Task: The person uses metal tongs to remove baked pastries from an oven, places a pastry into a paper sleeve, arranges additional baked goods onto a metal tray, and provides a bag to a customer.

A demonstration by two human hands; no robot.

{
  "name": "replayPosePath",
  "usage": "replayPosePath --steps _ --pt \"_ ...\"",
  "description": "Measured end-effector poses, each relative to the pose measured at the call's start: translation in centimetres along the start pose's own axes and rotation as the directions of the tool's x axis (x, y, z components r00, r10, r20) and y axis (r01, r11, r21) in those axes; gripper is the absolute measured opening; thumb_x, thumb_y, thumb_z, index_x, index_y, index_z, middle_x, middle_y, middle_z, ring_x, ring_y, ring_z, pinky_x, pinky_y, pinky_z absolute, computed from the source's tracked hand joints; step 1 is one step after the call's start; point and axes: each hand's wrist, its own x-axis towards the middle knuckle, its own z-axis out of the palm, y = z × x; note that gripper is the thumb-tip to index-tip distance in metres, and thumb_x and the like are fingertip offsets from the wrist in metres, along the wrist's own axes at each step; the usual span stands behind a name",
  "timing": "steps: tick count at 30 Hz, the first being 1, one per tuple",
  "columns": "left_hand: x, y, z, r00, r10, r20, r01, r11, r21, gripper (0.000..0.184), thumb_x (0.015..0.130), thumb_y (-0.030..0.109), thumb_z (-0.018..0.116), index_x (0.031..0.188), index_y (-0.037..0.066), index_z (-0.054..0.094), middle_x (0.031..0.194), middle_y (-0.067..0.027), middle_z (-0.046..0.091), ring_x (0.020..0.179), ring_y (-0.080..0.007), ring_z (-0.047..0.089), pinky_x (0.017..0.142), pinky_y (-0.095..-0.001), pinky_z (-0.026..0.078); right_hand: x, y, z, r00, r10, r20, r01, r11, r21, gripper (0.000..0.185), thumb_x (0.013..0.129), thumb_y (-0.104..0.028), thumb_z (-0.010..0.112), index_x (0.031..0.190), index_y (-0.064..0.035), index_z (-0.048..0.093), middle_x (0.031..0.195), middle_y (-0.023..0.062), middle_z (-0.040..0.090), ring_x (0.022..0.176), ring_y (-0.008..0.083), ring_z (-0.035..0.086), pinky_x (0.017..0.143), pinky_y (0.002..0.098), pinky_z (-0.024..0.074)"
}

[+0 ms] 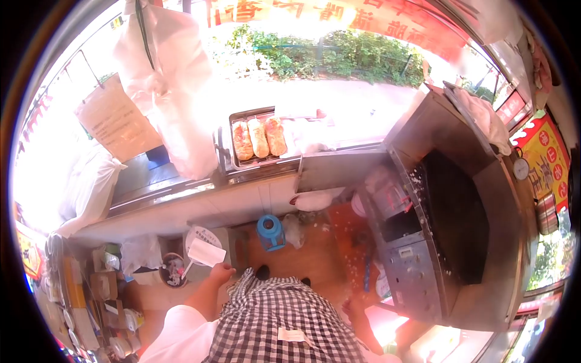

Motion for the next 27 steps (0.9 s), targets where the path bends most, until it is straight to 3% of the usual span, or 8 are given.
replayPosePath --steps 8,14,17,21,24,27 --pt "2.6 3.5 -3.1 0.971 0.217 0.101 -0.231 0.958 0.168 0.043 0.077 0.031 0.073 0.102 -0.005 0.069 0.090 -0.0171 0.071 0.085 -0.0252 0.068 0.078 -0.0356 0.053 -5.6 0.7 2.5 0.984 0.028 -0.177 -0.028 1.000 0.007 0.021 0.092 -0.021 0.052 0.090 -0.0015 0.059 0.070 0.0088 0.058 0.057 0.0206 0.059 0.048 0.0311 0.0490" --pt "4.3 8.6 -3.9 0.938 0.282 0.203 -0.303 0.950 0.081 0.049 0.079 0.033 0.072 0.112 -0.003 0.065 0.105 -0.0192 0.069 0.099 -0.0284 0.066 0.088 -0.0364 0.051 -4.8 7.8 1.9 0.985 0.036 -0.166 -0.014 0.991 0.130 0.026 0.094 -0.021 0.052 0.086 0.0018 0.060 0.066 0.0125 0.060 0.045 0.0220 0.054 0.043 0.0327 0.0469" --pt "3.8 13.0 -4.5 0.899 0.349 0.265 -0.370 0.929 0.031 0.050 0.080 0.033 0.071 0.115 -0.003 0.064 0.110 -0.0202 0.067 0.104 -0.0294 0.065 0.091 -0.0369 0.050 -6.1 10.0 1.2 0.995 0.074 -0.060 -0.068 0.992 0.105 0.025 0.094 -0.022 0.052 0.087 0.0008 0.060 0.065 0.0112 0.059 0.046 0.0213 0.052 0.041 0.0331 0.0454" --pt "1.4 18.8 -4.8 0.820 0.474 0.320 -0.491 0.871 -0.030 0.047 0.081 0.030 0.071 0.115 -0.002 0.064 0.109 -0.0186 0.068 0.102 -0.0286 0.065 0.090 -0.0368 0.050 -12.1 7.7 3.6 0.979 -0.100 -0.177 0.051 0.965 -0.259 0.027 0.094 -0.024 0.052 0.085 -0.0009 0.061 0.064 0.0097 0.057 0.047 0.0211 0.052 0.042 0.0330 0.0443" --pt "0.1 21.4 -4.0 0.750 0.537 0.387 -0.568 0.822 -0.039 0.046 0.083 0.031 0.070 0.117 0.001 0.063 0.111 -0.0163 0.068 0.101 -0.0266 0.066 0.090 -0.0360 0.050 -11.7 9.0 2.2 0.947 -0.318 -0.052 0.266 0.863 -0.430 0.028 0.095 -0.025 0.052 0.083 -0.0014 0.061 0.063 0.0093 0.056 0.048 0.0215 0.053 0.043 0.0336 0.0445" --pt "-5.8 27.0 -6.5 0.643 0.520 0.562 -0.649 0.760 0.040 0.044 0.084 0.032 0.068 0.119 0.005 0.063 0.114 -0.0143 0.065 0.101 -0.0265 0.065 0.089 -0.0364 0.050 -11.3 8.3 0.2 0.862 -0.492 0.118 0.430 0.589 -0.685 0.030 0.095 -0.026 0.052 0.083 -0.0006 0.062 0.064 0.0108 0.058 0.049 0.0227 0.054 0.044 0.0344 0.0452"
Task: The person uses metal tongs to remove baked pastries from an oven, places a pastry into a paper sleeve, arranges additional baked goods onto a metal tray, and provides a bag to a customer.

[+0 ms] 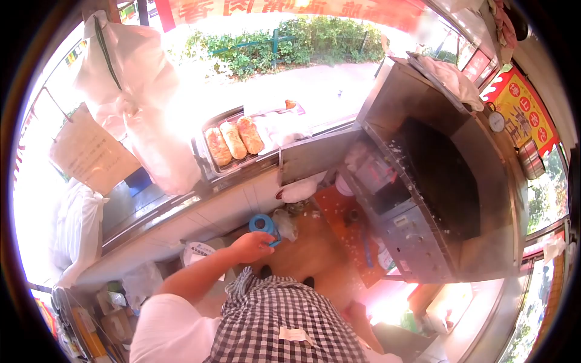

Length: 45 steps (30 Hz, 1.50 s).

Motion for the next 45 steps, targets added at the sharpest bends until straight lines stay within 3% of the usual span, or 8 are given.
replayPosePath --steps 3,5,18,24,27,33,35,45 --pt "-1.5 4.1 -1.3 0.988 0.100 0.115 -0.131 0.946 0.297 0.043 0.085 0.030 0.068 0.122 0.009 0.062 0.116 -0.0125 0.061 0.102 -0.0250 0.064 0.090 -0.0361 0.049 4.6 4.3 -0.4 0.985 0.172 0.022 -0.173 0.982 0.081 0.031 0.096 -0.026 0.051 0.083 0.0005 0.062 0.065 0.0129 0.060 0.051 0.0240 0.057 0.045 0.0347 0.0451" --pt "-1.9 5.2 -1.9 0.977 0.140 0.158 -0.185 0.928 0.322 0.043 0.085 0.030 0.066 0.122 0.009 0.062 0.118 -0.0132 0.059 0.103 -0.0268 0.063 0.092 -0.0374 0.048 7.7 10.0 1.1 0.843 0.521 0.135 -0.406 0.452 0.794 0.033 0.096 -0.026 0.050 0.082 0.0012 0.063 0.066 0.0142 0.061 0.052 0.0247 0.058 0.045 0.0345 0.0447" --pt "-0.2 -8.6 11.2 0.907 -0.255 -0.334 0.241 0.967 -0.082 0.039 0.081 0.030 0.072 0.110 0.003 0.066 0.101 -0.0134 0.069 0.092 -0.0283 0.066 0.084 -0.0372 0.052 4.8 10.9 -2.6 0.765 0.605 0.223 -0.594 0.528 0.607 0.026 0.099 -0.022 0.050 0.096 0.0013 0.061 0.073 0.0085 0.061 0.061 0.0224 0.059 0.055 0.0367 0.0482" --pt "-7.1 -28.5 16.6 0.914 -0.386 -0.124 0.369 0.665 0.649 0.024 0.076 0.030 0.071 0.079 0.006 0.071 0.082 -0.0122 0.070 0.074 -0.0264 0.067 0.066 -0.0389 0.052 4.5 9.6 -4.2 0.824 0.523 0.217 -0.527 0.569 0.631 0.031 0.098 -0.023 0.049 0.083 0.0007 0.062 0.069 0.0106 0.061 0.059 0.0248 0.060 0.054 0.0366 0.0475" --pt "-10.7 -26.6 15.3 0.712 -0.679 -0.178 0.701 0.679 0.217 0.046 0.080 0.048 0.063 0.091 0.005 0.073 0.099 -0.0200 0.068 0.095 -0.0353 0.065 0.086 -0.0434 0.050 7.0 13.5 -2.9 0.839 0.490 0.235 -0.523 0.607 0.599 0.037 0.097 -0.030 0.050 0.074 -0.0022 0.060 0.059 0.0105 0.056 0.048 0.0222 0.052 0.041 0.0346 0.0375" --pt "-8.6 -21.6 13.9 0.701 -0.619 -0.354 0.596 0.781 -0.187 0.037 0.077 0.036 0.071 0.089 0.001 0.072 0.090 -0.0184 0.069 0.086 -0.0316 0.066 0.079 -0.0409 0.051 8.4 11.1 -3.4 0.970 0.212 0.121 -0.244 0.871 0.426 0.027 0.095 -0.025 0.054 0.082 -0.0008 0.059 0.062 0.0108 0.056 0.052 0.0231 0.055 0.044 0.0362 0.0430" --pt "-6.6 -18.5 13.3 0.742 -0.540 -0.396 0.524 0.837 -0.160 0.035 0.077 0.033 0.071 0.089 0.000 0.072 0.088 -0.0187 0.069 0.084 -0.0313 0.067 0.077 -0.0404 0.051 9.2 9.7 -3.0 0.809 0.522 0.269 -0.541 0.486 0.686 0.019 0.094 -0.021 0.055 0.087 -0.0037 0.059 0.066 0.0094 0.056 0.057 0.0228 0.055 0.050 0.0386 0.0469" --pt "-3.7 -16.2 13.2 0.748 -0.522 -0.410 0.516 0.846 -0.137 0.035 0.077 0.033 0.071 0.094 0.002 0.073 0.089 -0.0164 0.071 0.084 -0.0289 0.068 0.078 -0.0388 0.053 8.8 10.3 -3.3 0.810 0.514 0.282 -0.538 0.459 0.707 0.024 0.093 -0.025 0.056 0.085 -0.0026 0.059 0.064 0.0100 0.055 0.054 0.0242 0.056 0.047 0.0367 0.0468"
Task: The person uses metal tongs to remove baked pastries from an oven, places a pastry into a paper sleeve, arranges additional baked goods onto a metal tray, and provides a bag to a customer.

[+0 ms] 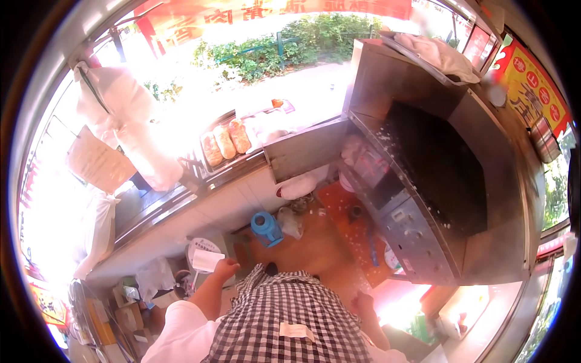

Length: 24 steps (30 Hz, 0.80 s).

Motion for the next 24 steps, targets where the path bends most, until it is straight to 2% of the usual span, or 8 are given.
replayPosePath --steps 2,6,14,16,18,20,22,24 --pt "-0.3 -0.9 0.0 0.997 -0.062 0.046 0.061 0.998 0.022 0.036 0.076 0.033 0.072 0.094 0.002 0.073 0.086 -0.0159 0.071 0.082 -0.0286 0.069 0.077 -0.0384 0.053 0.7 1.3 -1.3 0.999 -0.013 0.044 0.011 0.999 0.047 0.032 0.093 -0.026 0.056 0.078 0.0020 0.058 0.061 0.0125 0.057 0.046 0.0238 0.055 0.040 0.0344 0.0437" --pt "-0.6 -3.5 1.2 0.994 -0.103 0.038 0.101 0.994 0.051 0.036 0.075 0.033 0.072 0.093 0.002 0.073 0.081 -0.0150 0.071 0.078 -0.0273 0.069 0.074 -0.0379 0.053 -0.3 2.4 -2.6 0.886 -0.432 0.168 0.462 0.794 -0.396 0.037 0.093 -0.028 0.055 0.071 0.0006 0.059 0.056 0.0125 0.057 0.043 0.0232 0.053 0.038 0.0339 0.0380" --pt "-2.2 -2.5 3.4 0.995 -0.095 0.024 0.096 0.994 -0.050 0.035 0.074 0.032 0.074 0.093 0.003 0.073 0.085 -0.0154 0.072 0.082 -0.0253 0.069 0.074 -0.0373 0.054 1.5 3.3 -4.6 0.979 -0.186 0.089 0.205 0.916 -0.344 0.036 0.093 -0.029 0.055 0.072 -0.0003 0.060 0.055 0.0132 0.056 0.041 0.0226 0.050 0.039 0.0355 0.0393" --pt "-2.4 -2.6 3.9 0.995 -0.095 0.009 0.096 0.994 -0.052 0.034 0.074 0.032 0.074 0.093 0.004 0.073 0.086 -0.0151 0.072 0.083 -0.0255 0.069 0.076 -0.0370 0.054 -0.8 0.9 -4.7 0.864 -0.404 0.299 0.462 0.402 -0.790 0.032 0.093 -0.028 0.055 0.077 -0.0012 0.060 0.057 0.0135 0.058 0.042 0.0228 0.051 0.039 0.0357 0.0403" --pt "-2.4 -1.8 4.0 0.995 -0.101 0.018 0.102 0.993 -0.052 0.034 0.074 0.033 0.074 0.092 0.004 0.073 0.086 -0.0145 0.072 0.085 -0.0258 0.069 0.078 -0.0368 0.053 -1.5 0.1 -4.2 0.879 -0.409 0.245 0.434 0.471 -0.768 0.028 0.092 -0.027 0.055 0.081 -0.0023 0.060 0.059 0.0134 0.058 0.043 0.0231 0.052 0.039 0.0356 0.0413" --pt "-1.2 -2.7 4.1 0.994 -0.102 0.033 0.102 0.994 -0.024 0.034 0.075 0.033 0.074 0.093 0.005 0.073 0.087 -0.0141 0.072 0.086 -0.0261 0.069 0.079 -0.0367 0.053 2.1 2.4 -4.6 0.991 -0.130 -0.028 0.125 0.983 -0.135 0.023 0.092 -0.025 0.054 0.084 -0.0036 0.059 0.060 0.0129 0.059 0.044 0.0234 0.053 0.039 0.0353 0.0423" --pt "0.9 -4.7 4.2 0.992 -0.105 0.073 0.105 0.994 -0.001 0.035 0.075 0.033 0.074 0.096 0.005 0.073 0.087 -0.0133 0.072 0.084 -0.0257 0.068 0.077 -0.0367 0.053 3.6 5.0 -5.9 0.766 -0.591 0.252 0.633 0.627 -0.455 0.021 0.092 -0.023 0.054 0.083 -0.0043 0.059 0.060 0.0120 0.058 0.044 0.0233 0.054 0.040 0.0355 0.0433" --pt "3.1 -5.7 3.8 0.986 -0.110 0.129 0.113 0.993 -0.019 0.036 0.076 0.033 0.074 0.098 0.005 0.072 0.086 -0.0125 0.071 0.077 -0.0242 0.068 0.071 -0.0365 0.054 4.5 5.3 -5.3 0.778 -0.583 0.234 0.615 0.630 -0.474 0.020 0.092 -0.022 0.054 0.082 -0.0046 0.059 0.060 0.0115 0.057 0.044 0.0234 0.054 0.040 0.0363 0.0442"
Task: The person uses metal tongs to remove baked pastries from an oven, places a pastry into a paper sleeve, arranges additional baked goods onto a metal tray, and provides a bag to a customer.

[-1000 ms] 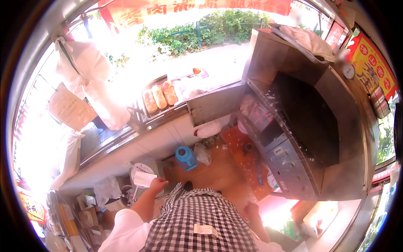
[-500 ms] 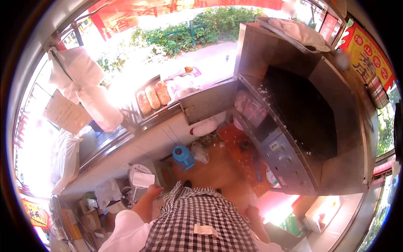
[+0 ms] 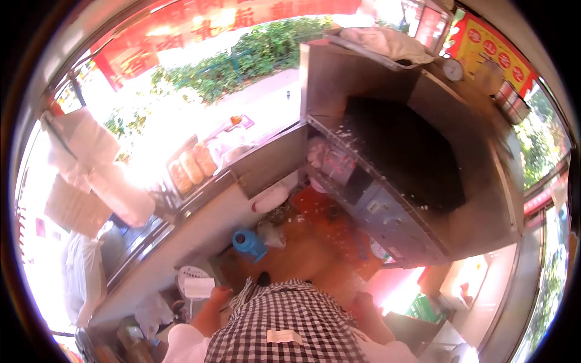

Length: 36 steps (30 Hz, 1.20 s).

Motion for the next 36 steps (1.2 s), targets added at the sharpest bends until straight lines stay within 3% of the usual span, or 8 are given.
replayPosePath --steps 2,5,9,11,16,19,24,36 --pt "1.3 0.5 -1.2 0.999 -0.001 0.054 0.004 0.999 -0.049 0.037 0.077 0.033 0.074 0.100 0.005 0.072 0.083 -0.0119 0.071 0.071 -0.0223 0.067 0.066 -0.0359 0.054 1.2 -1.4 2.5 0.832 0.554 0.035 -0.515 0.748 0.419 0.021 0.092 -0.022 0.054 0.080 -0.0046 0.059 0.060 0.0115 0.056 0.045 0.0239 0.053 0.041 0.0378 0.0450" --pt "1.7 2.6 -2.8 1.000 0.002 0.023 -0.001 0.999 -0.046 0.037 0.078 0.033 0.073 0.101 0.004 0.072 0.077 -0.0104 0.069 0.062 -0.0197 0.065 0.059 -0.0346 0.053 -0.5 -6.4 3.0 0.838 0.545 -0.023 -0.433 0.691 0.579 0.023 0.090 -0.021 0.055 0.076 -0.0040 0.061 0.063 0.0110 0.060 0.049 0.0243 0.059 0.044 0.0375 0.0482" --pt "3.5 4.1 -4.8 0.997 0.033 0.063 -0.030 0.998 -0.052 0.036 0.078 0.029 0.074 0.100 0.001 0.072 0.072 -0.0095 0.068 0.059 -0.0189 0.064 0.055 -0.0340 0.051 0.0 -8.8 3.9 0.952 0.304 -0.042 -0.303 0.907 -0.293 0.014 0.077 -0.021 0.064 0.073 -0.0078 0.066 0.073 0.0115 0.067 0.065 0.0267 0.067 0.058 0.0387 0.0539" --pt "4.2 4.6 -5.4 0.997 0.054 0.063 -0.052 0.998 -0.036 0.032 0.081 0.025 0.072 0.099 0.000 0.071 0.072 -0.0096 0.067 0.057 -0.0178 0.061 0.050 -0.0318 0.049 0.8 -6.6 5.3 0.995 0.043 0.091 0.045 0.620 -0.783 0.011 0.070 -0.021 0.067 0.074 -0.0104 0.067 0.079 0.0122 0.069 0.074 0.0278 0.069 0.065 0.0396 0.0552" --pt "5.6 5.7 -6.5 0.988 0.084 0.132 -0.081 0.996 -0.029 0.030 0.077 0.024 0.075 0.095 0.000 0.072 0.074 -0.0097 0.068 0.061 -0.0180 0.064 0.056 -0.0334 0.051 1.5 1.2 7.8 0.969 0.221 -0.110 -0.242 0.939 -0.245 0.012 0.064 -0.022 0.069 0.074 -0.0147 0.068 0.086 0.0135 0.070 0.083 0.0292 0.069 0.069 0.0429 0.0548" --pt "5.3 7.1 -6.5 0.980 0.163 0.118 -0.154 0.985 -0.078 0.029 0.076 0.022 0.076 0.092 -0.001 0.072 0.074 -0.0091 0.068 0.061 -0.0178 0.063 0.057 -0.0336 0.051 1.4 7.3 10.4 0.938 0.250 -0.240 -0.254 0.967 0.015 0.012 0.065 -0.023 0.070 0.075 -0.0163 0.070 0.085 0.0124 0.070 0.082 0.0285 0.069 0.068 0.0426 0.0547" --pt "6.5 8.1 -6.3 0.963 0.218 0.160 -0.207 0.975 -0.082 0.026 0.075 0.019 0.077 0.089 -0.002 0.071 0.073 -0.0098 0.067 0.059 -0.0193 0.062 0.054 -0.0336 0.050 -1.6 8.3 11.1 0.949 0.219 -0.228 -0.245 0.965 -0.091 0.013 0.067 -0.026 0.070 0.077 -0.0177 0.071 0.082 0.0100 0.071 0.077 0.0275 0.070 0.065 0.0427 0.0544" --pt "4.8 12.9 -5.9 0.933 0.231 0.278 -0.220 0.973 -0.070 0.019 0.078 0.014 0.075 0.089 0.000 0.067 0.066 -0.0078 0.062 0.047 -0.0173 0.055 0.040 -0.0296 0.040 -2.3 14.0 14.3 0.908 0.270 -0.320 -0.205 0.953 0.222 0.031 0.067 -0.030 0.073 0.094 -0.0143 0.069 0.095 0.0103 0.071 0.084 0.0278 0.070 0.067 0.0423 0.0558"
